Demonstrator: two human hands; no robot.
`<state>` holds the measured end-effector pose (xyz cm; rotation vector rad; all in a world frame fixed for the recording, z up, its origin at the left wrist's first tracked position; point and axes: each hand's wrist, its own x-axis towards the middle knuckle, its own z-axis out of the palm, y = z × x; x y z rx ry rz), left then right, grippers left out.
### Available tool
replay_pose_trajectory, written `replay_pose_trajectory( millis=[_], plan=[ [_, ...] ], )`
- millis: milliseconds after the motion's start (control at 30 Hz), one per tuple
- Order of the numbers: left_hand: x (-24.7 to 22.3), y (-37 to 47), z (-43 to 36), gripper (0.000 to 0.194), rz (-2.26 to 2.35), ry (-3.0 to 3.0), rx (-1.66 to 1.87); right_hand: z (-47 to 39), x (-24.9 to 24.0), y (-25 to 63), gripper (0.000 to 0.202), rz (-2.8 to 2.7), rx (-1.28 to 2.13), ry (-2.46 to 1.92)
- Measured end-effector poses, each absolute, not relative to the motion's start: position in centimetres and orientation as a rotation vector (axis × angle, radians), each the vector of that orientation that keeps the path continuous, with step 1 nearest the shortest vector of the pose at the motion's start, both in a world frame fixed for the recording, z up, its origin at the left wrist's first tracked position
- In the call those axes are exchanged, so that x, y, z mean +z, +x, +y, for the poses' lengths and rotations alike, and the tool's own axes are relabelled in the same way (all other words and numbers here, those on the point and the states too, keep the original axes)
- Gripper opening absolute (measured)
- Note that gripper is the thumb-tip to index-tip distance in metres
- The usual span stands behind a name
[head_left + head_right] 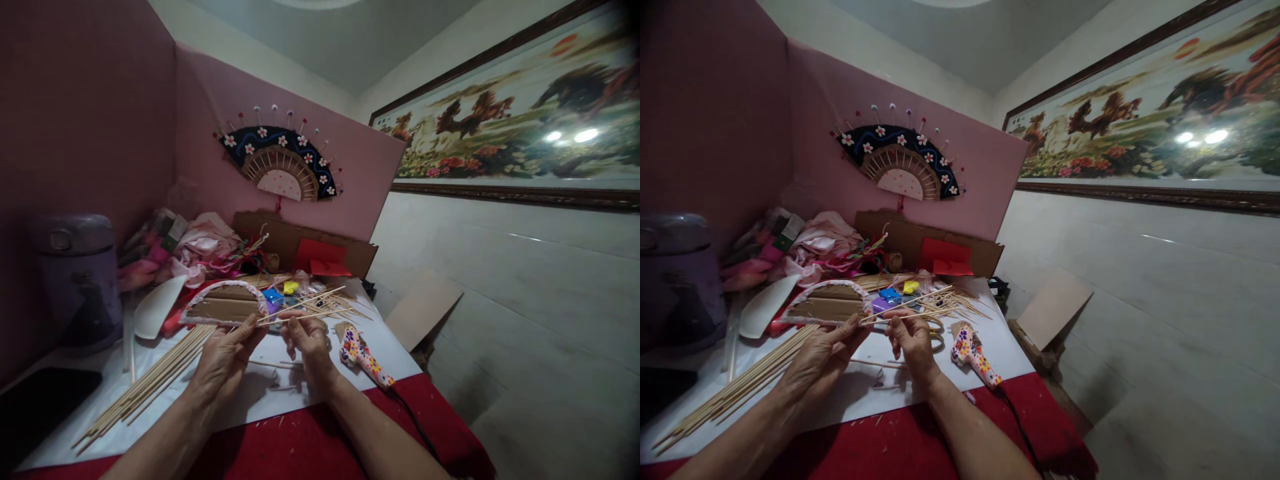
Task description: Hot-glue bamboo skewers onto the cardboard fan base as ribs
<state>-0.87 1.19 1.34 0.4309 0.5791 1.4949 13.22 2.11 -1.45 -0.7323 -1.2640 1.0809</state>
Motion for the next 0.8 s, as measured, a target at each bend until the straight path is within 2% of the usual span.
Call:
replay_pose_trajectory(
  millis=[467,633,800],
  plan=[
    [1.19,-0.82,0.87,0.010,0.578,0.481,1.431,1.98,-1.31,13.17,0.035,-1.167,1.139,-0.739],
    [1.30,-1.23,1.01,0.018,0.597,0.408,1.401,2.12,-1.44,13.26,0.041,-1.124,1.143,-0.725],
    [1.09,-1.16,1.23,0.009,0.625,0.429,1.461,1.97,-1.27,13.18,0.036,-1.110,1.160,-0.729]
  ],
)
